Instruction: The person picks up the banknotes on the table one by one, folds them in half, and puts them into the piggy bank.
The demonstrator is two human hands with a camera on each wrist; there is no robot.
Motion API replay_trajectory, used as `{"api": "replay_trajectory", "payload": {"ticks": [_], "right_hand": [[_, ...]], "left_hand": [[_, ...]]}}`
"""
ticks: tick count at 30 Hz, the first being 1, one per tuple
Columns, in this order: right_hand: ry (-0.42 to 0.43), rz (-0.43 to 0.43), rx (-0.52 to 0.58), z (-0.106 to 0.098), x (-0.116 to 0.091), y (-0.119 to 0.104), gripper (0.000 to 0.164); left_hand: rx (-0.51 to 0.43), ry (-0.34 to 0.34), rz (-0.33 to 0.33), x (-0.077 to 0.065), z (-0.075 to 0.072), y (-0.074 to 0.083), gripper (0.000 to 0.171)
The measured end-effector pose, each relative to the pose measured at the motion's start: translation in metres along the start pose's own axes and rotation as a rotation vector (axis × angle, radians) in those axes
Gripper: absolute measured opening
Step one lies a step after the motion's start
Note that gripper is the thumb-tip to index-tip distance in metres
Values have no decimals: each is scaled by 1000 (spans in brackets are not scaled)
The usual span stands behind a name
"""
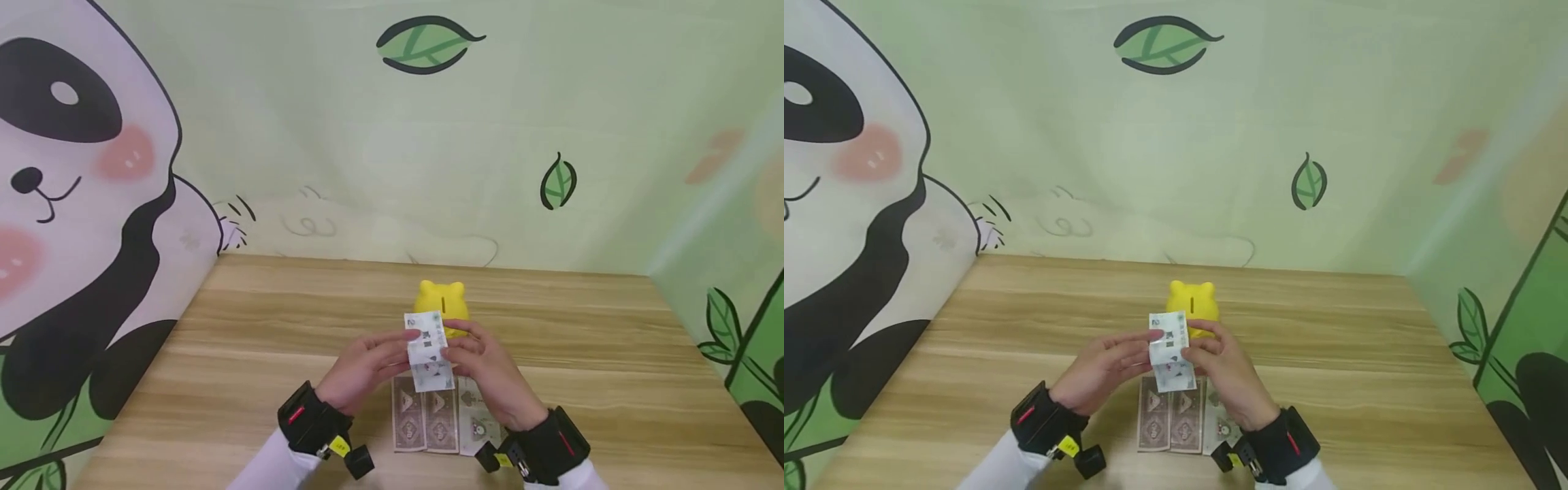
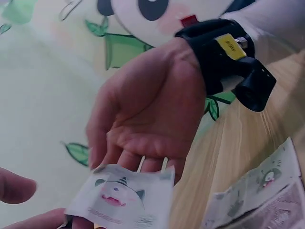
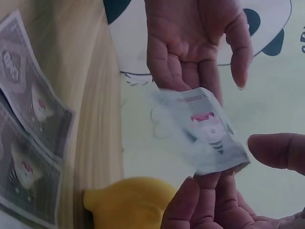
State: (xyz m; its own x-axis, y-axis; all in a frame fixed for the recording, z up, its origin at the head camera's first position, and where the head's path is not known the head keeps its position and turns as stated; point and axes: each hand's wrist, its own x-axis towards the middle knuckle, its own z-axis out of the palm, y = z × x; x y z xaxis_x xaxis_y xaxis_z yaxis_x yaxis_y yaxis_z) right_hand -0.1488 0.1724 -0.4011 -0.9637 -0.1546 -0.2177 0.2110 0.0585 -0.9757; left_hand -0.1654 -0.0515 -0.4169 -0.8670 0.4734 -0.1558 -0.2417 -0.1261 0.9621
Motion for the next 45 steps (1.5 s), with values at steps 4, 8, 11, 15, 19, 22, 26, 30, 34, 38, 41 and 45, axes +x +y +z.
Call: {"api": "replay_trajectory", "payload": {"ticks": [4,8,11,15,19,22,26,30,34,38,41,45], "right_hand": [[40,-7,-26,-10,1,-3,56],[73,-23,-23,-20,2,-6,58],[93,-39,1,-25,3,-7,58],[112,-48,30,-32,5,-9,61],[115,-61,42,-34,7,-10,62],[119,-72,49,-35,7,-12,62],[127,-76,46,-35,6,-13,64],[125,-88,29,-34,4,-12,64],[128,-109,-9,-33,4,-11,60],[157,-126,-88,-31,4,-9,49],[187,-143,-163,-30,4,-9,39],[222,-157,-240,-28,3,-8,29]], "left_hand": [[74,29,63,13,18,2,46],[148,70,117,27,30,3,49],[175,88,151,36,37,4,49],[180,99,175,45,42,7,47],[233,122,184,45,44,10,46],[299,147,202,44,45,12,44],[385,180,243,43,45,12,41],[452,203,261,41,45,11,41],[504,219,273,40,45,12,40],[558,238,303,38,45,12,36],[593,252,316,37,45,13,30],[630,267,334,36,44,14,21]]}}
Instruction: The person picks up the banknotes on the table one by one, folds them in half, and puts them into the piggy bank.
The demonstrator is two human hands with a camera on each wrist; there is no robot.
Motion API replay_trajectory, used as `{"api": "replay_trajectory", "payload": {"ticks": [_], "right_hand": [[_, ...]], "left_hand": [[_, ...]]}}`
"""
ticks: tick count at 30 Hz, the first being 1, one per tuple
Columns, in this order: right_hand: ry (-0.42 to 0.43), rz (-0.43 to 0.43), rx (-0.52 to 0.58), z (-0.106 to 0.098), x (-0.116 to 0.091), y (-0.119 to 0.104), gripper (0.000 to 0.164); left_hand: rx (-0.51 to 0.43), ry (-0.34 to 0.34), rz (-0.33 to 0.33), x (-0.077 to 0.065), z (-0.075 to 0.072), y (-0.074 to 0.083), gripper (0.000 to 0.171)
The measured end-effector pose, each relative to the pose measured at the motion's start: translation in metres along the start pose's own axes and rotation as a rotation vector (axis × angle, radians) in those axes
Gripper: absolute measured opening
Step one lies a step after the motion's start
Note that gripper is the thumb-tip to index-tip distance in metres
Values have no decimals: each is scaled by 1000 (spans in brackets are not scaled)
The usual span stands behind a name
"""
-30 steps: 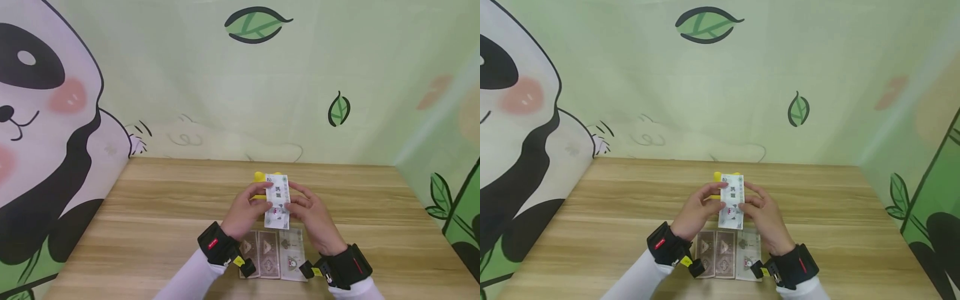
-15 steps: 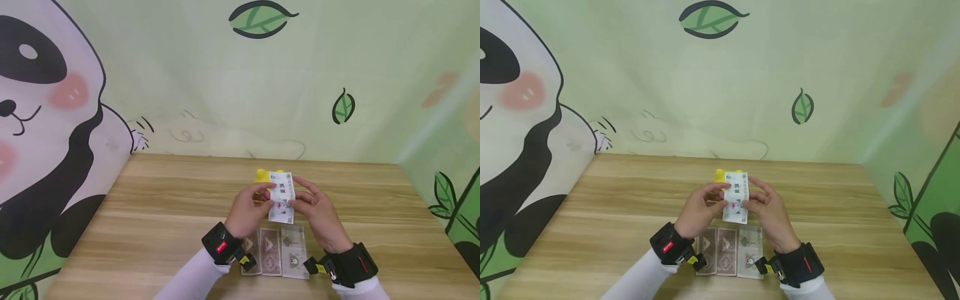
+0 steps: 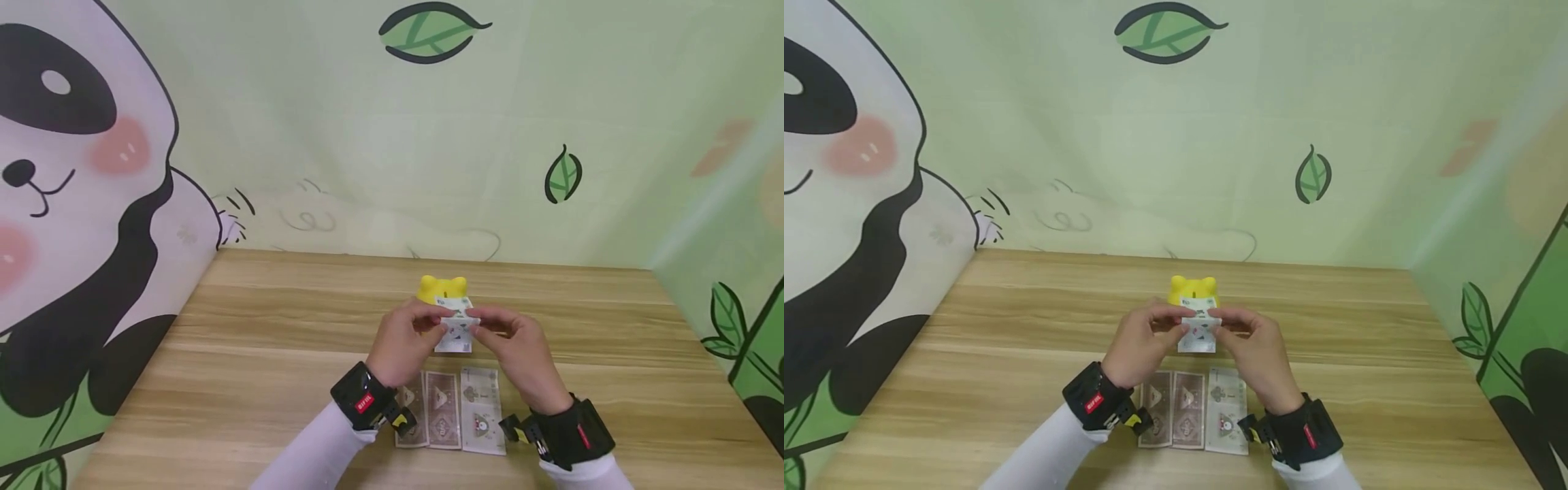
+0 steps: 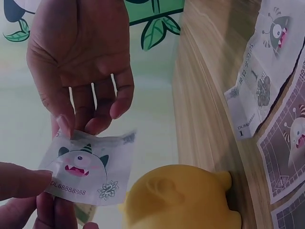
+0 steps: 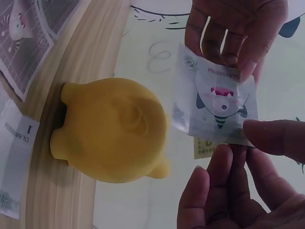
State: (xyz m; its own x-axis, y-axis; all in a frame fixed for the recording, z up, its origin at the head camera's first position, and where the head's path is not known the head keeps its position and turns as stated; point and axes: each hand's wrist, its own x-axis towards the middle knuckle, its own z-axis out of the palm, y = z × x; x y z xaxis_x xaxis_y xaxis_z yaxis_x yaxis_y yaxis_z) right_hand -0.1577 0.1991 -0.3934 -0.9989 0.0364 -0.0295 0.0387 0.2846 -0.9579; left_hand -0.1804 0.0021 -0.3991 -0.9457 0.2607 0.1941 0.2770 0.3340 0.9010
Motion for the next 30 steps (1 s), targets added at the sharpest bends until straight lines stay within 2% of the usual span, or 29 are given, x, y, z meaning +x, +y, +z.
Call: {"api": "replay_trajectory", "payload": {"ticks": [4,9,16,20,25,30], "right_hand": [[18,-8,-35,0,0,0,23],[24,-18,-47,0,-1,-2,22],[18,14,-14,-1,-1,-3,28],[42,33,25,-2,-1,-4,31],[59,34,80,-3,0,-4,31],[19,44,92,-2,2,-3,35]], "left_hand": [[28,13,27,2,-1,0,13],[39,14,38,3,-2,-1,11],[-31,-53,-54,2,-3,-2,21],[-54,-72,-74,2,-4,-2,28],[-61,-82,-66,3,-4,-4,31],[-60,-63,-49,4,-4,-7,28]]}}
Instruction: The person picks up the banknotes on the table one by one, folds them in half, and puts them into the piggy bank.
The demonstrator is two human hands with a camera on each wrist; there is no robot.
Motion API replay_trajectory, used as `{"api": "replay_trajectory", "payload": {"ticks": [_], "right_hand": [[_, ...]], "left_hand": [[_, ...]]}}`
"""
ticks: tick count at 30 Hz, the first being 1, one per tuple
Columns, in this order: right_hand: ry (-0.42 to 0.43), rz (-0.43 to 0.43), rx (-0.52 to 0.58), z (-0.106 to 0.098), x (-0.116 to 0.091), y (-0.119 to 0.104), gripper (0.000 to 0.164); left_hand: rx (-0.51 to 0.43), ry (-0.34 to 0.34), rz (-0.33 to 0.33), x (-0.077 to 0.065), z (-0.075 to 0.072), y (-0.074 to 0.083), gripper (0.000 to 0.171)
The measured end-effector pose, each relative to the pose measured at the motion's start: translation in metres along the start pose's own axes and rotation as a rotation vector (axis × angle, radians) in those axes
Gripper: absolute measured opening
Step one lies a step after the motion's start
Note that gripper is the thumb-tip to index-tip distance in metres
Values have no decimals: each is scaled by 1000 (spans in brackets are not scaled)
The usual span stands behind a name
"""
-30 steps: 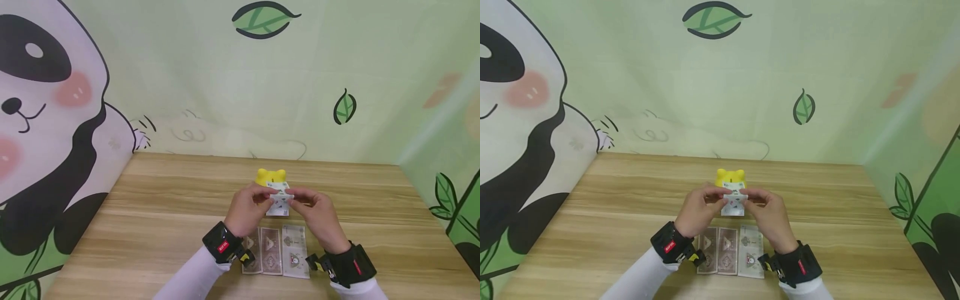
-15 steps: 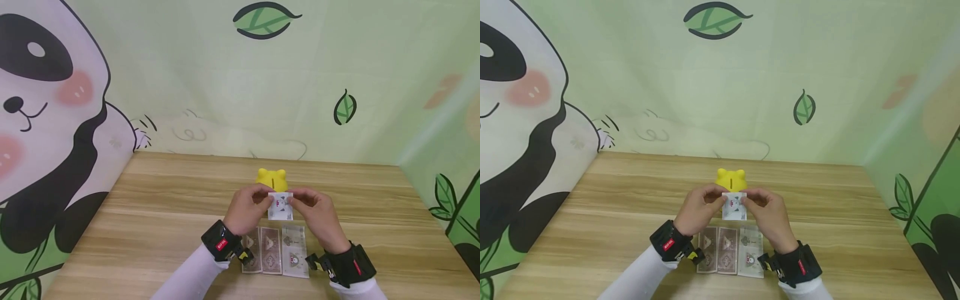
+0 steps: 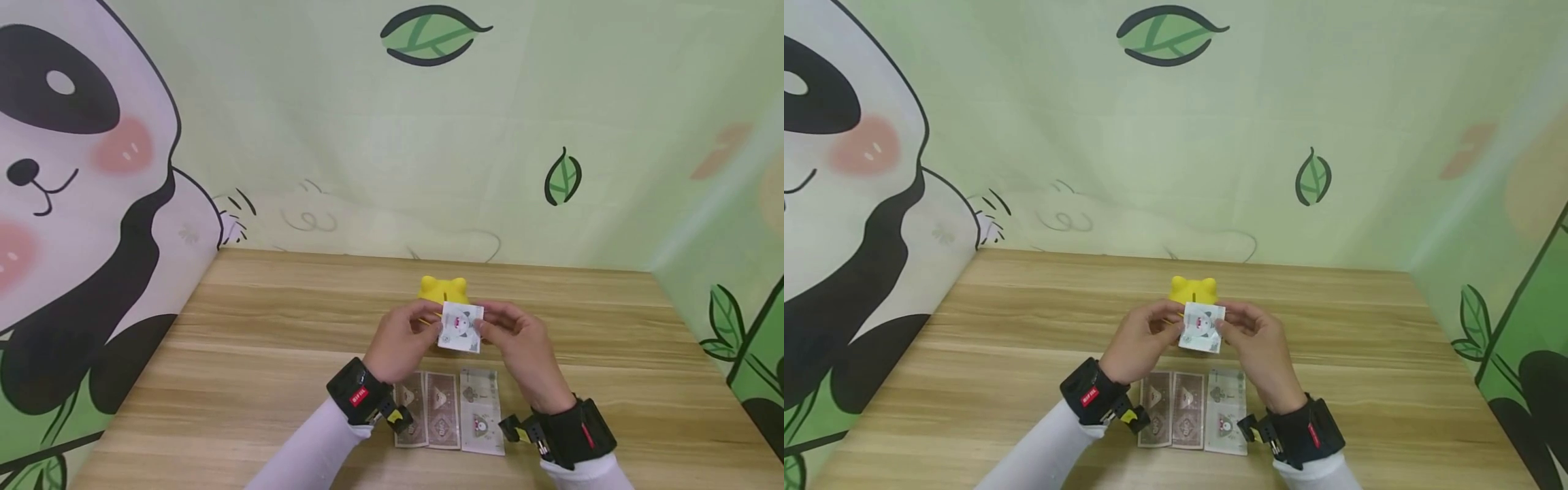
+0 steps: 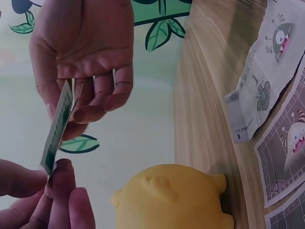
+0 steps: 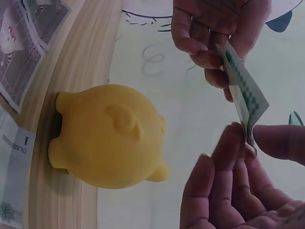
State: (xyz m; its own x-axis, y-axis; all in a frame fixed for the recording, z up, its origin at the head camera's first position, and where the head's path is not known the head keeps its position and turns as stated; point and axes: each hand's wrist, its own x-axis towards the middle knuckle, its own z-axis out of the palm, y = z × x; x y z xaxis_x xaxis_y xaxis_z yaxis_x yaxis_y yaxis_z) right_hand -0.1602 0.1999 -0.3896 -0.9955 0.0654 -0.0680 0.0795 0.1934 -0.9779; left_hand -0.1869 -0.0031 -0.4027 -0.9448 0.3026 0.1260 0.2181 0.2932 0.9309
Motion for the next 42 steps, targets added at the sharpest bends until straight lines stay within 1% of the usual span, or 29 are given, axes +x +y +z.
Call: {"api": "replay_trajectory", "payload": {"ticks": [4,8,13,18,22,32,42], "right_hand": [[-31,27,-5,2,1,-1,39],[-36,39,-7,3,0,-2,38],[-28,36,1,3,-1,-2,37],[-22,26,13,3,0,-1,36],[-14,14,17,3,1,1,34],[4,-12,33,3,1,1,31],[-12,-12,60,5,1,4,31]], "left_hand": [[-36,26,-24,1,-2,-1,26],[-65,26,-40,2,-3,-2,24],[-89,19,-33,3,-4,-3,22],[-146,5,-26,4,-4,-5,21],[-178,-5,-37,4,-4,-5,21],[-269,-45,-20,4,-5,-6,26],[-372,-39,-29,5,-7,-5,28]]}}
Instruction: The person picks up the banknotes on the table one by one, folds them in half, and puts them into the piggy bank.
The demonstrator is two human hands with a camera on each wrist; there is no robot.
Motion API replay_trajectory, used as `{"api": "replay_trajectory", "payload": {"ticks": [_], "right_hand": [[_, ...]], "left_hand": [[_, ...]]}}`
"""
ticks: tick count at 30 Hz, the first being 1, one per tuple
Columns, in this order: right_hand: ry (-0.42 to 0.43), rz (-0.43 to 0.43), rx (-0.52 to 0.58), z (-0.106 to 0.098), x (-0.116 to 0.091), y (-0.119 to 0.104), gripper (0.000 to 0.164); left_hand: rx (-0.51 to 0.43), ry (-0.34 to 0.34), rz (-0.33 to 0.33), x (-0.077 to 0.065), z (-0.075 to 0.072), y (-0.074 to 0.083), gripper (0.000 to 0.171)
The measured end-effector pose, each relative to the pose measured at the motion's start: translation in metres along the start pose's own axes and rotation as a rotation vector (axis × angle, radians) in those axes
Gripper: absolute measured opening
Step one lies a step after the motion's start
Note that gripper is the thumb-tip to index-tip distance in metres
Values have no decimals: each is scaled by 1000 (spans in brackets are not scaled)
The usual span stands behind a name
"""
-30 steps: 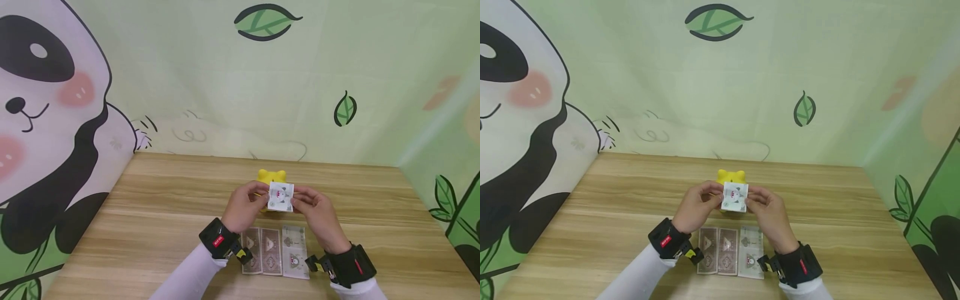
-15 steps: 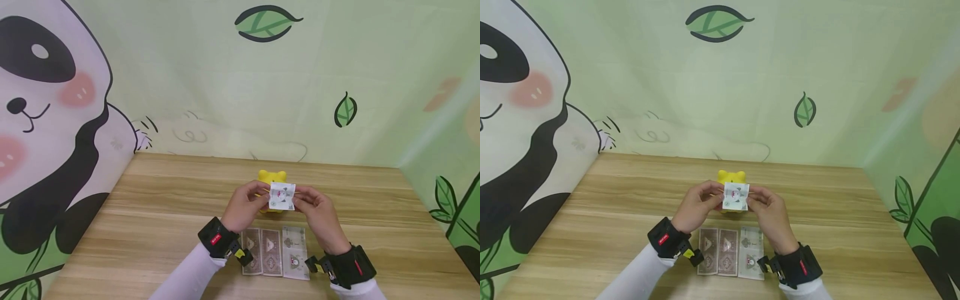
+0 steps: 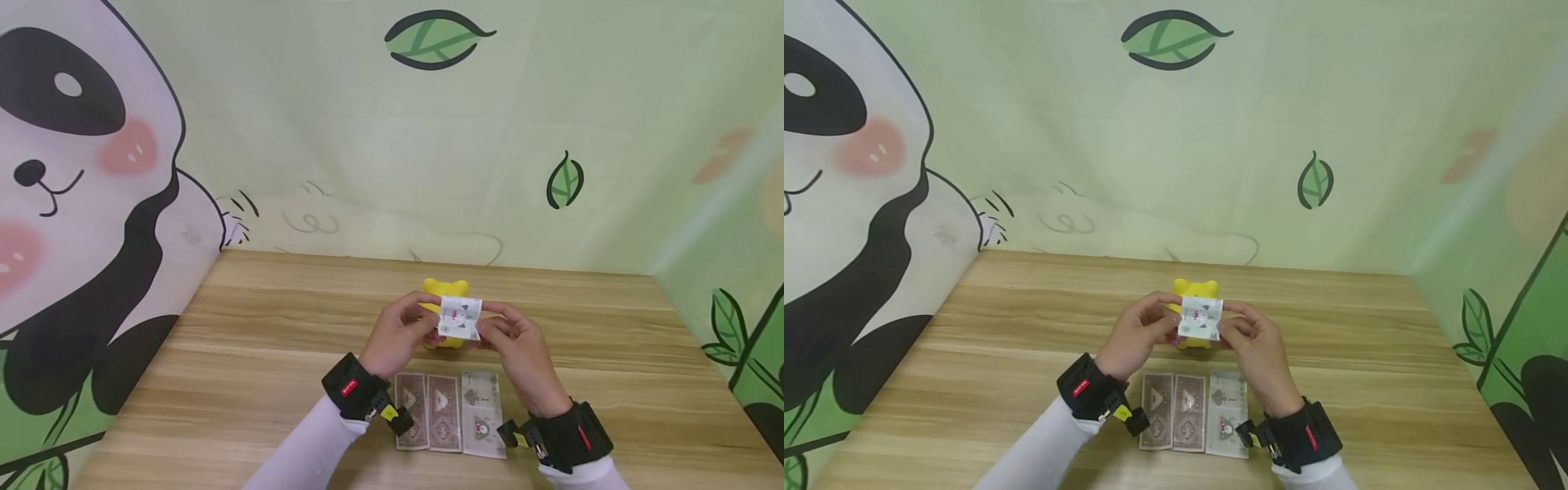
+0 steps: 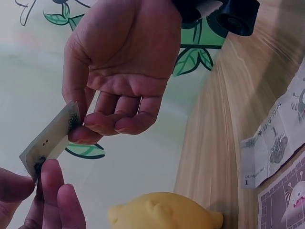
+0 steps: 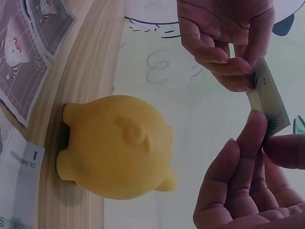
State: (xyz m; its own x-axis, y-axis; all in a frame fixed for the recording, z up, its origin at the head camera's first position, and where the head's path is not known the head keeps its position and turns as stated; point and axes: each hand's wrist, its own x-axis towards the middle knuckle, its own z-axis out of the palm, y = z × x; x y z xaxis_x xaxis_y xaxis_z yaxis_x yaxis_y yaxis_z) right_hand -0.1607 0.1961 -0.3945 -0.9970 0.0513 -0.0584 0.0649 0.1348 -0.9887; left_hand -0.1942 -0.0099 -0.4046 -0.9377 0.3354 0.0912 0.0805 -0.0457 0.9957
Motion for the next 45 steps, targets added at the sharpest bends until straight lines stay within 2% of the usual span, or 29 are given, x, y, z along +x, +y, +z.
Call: {"api": "replay_trajectory", "payload": {"ticks": [6,11,21,30,37,45], "right_hand": [[-6,-13,18,1,-2,2,23],[-19,2,1,0,-3,2,29],[-56,0,27,1,-2,6,30],[-24,-18,2,0,-1,5,28],[-47,-18,39,1,1,3,36],[-72,11,47,2,1,2,30]], "left_hand": [[12,3,-22,-1,1,0,17],[73,8,-43,-1,2,-2,21],[102,23,-43,1,3,-7,19],[52,12,-47,2,2,-6,29],[82,21,-38,3,2,-6,24],[92,33,-49,2,1,-4,25]]}}
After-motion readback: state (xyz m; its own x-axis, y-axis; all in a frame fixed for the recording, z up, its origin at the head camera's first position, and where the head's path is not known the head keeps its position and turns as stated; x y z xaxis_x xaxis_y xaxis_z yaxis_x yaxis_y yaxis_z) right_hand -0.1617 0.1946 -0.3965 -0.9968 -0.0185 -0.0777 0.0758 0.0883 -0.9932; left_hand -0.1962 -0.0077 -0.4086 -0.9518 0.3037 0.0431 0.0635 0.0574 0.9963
